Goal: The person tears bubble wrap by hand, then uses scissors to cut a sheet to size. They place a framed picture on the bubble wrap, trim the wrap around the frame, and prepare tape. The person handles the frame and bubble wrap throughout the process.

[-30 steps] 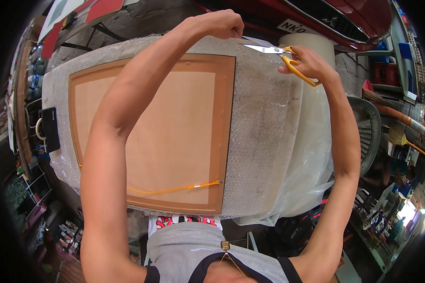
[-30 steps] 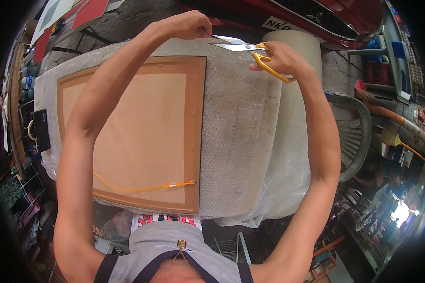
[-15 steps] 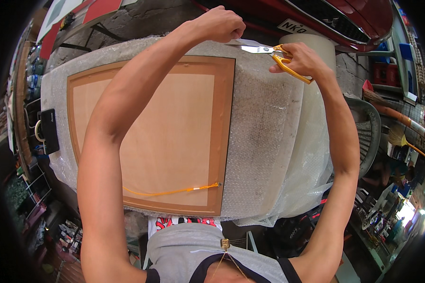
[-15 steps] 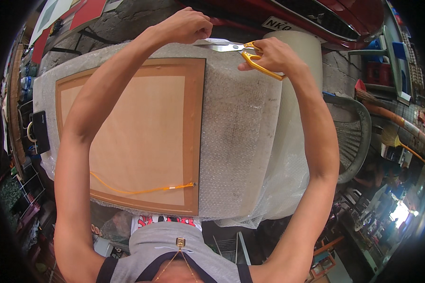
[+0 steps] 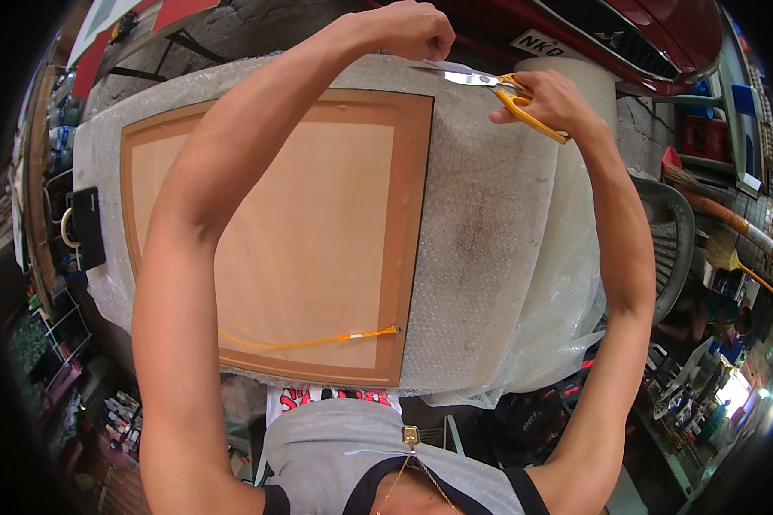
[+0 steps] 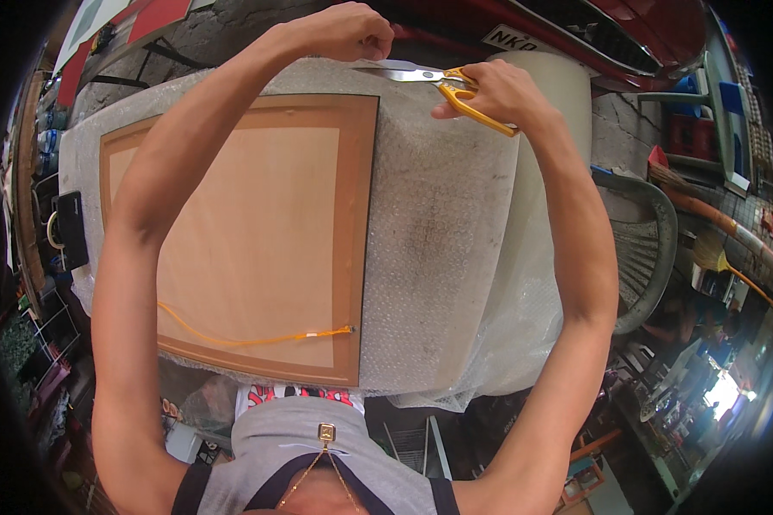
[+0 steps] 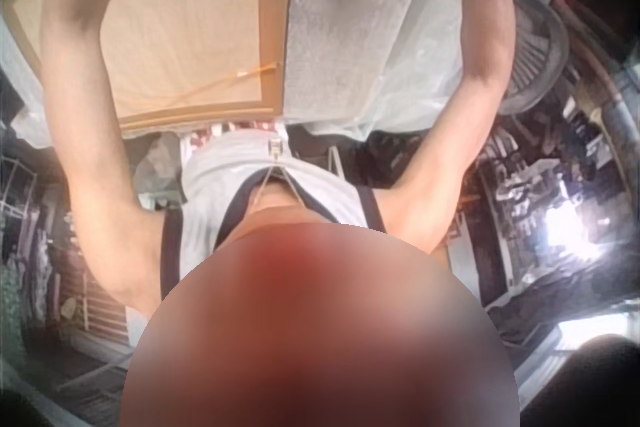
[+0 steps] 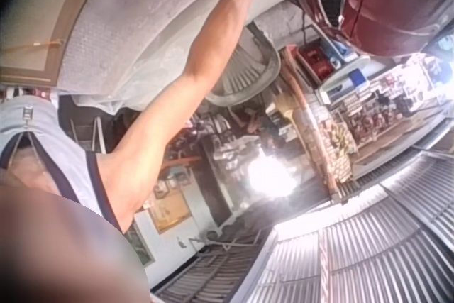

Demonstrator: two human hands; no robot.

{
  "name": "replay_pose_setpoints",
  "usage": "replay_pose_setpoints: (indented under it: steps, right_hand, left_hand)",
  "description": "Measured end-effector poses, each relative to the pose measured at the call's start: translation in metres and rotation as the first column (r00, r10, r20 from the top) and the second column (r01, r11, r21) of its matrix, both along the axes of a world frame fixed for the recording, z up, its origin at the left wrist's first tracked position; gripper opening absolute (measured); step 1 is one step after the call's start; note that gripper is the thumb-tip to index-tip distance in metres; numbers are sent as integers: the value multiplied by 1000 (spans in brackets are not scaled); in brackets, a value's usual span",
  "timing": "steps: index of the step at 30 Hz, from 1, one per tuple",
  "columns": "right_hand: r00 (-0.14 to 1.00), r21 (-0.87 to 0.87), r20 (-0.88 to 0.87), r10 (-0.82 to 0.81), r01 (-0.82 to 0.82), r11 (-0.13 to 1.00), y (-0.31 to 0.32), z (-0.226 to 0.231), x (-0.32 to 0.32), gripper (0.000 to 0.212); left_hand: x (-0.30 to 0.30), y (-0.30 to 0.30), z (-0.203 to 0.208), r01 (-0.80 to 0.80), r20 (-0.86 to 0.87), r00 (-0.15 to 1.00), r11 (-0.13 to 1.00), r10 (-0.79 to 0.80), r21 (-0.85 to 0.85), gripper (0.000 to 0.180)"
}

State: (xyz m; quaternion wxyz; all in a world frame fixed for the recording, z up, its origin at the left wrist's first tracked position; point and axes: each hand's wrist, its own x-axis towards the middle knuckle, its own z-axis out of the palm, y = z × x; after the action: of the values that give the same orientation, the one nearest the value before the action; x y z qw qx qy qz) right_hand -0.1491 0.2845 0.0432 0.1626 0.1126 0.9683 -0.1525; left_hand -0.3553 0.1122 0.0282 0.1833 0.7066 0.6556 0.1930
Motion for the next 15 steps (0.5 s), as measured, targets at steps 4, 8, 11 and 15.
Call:
replay_pose_setpoints:
  steps: [4,8,11,15]
  right_hand:
    - [1000,8,-1,7,-7,1000,-5,-6,-5,85]
    - [1000,-23,13,22,-22,1000,-6,-7,-11,83]
    - [999,-12,48,24,-24,1000,-6,-6,-13,83]
    - [999,-86,-28,-30,27,996,-12,-9,-9,84]
  left_hand:
    - [0,0,-1,-6,-13,1000,998,6,-58,10]
    - [0,-1,6,-15,-9,1000,995,14,-96,10]
    - [0,-5,11,-27,22,999,993,30,-119,9]
    - [2,-7,16,-47,69,996,988,58,-146,10]
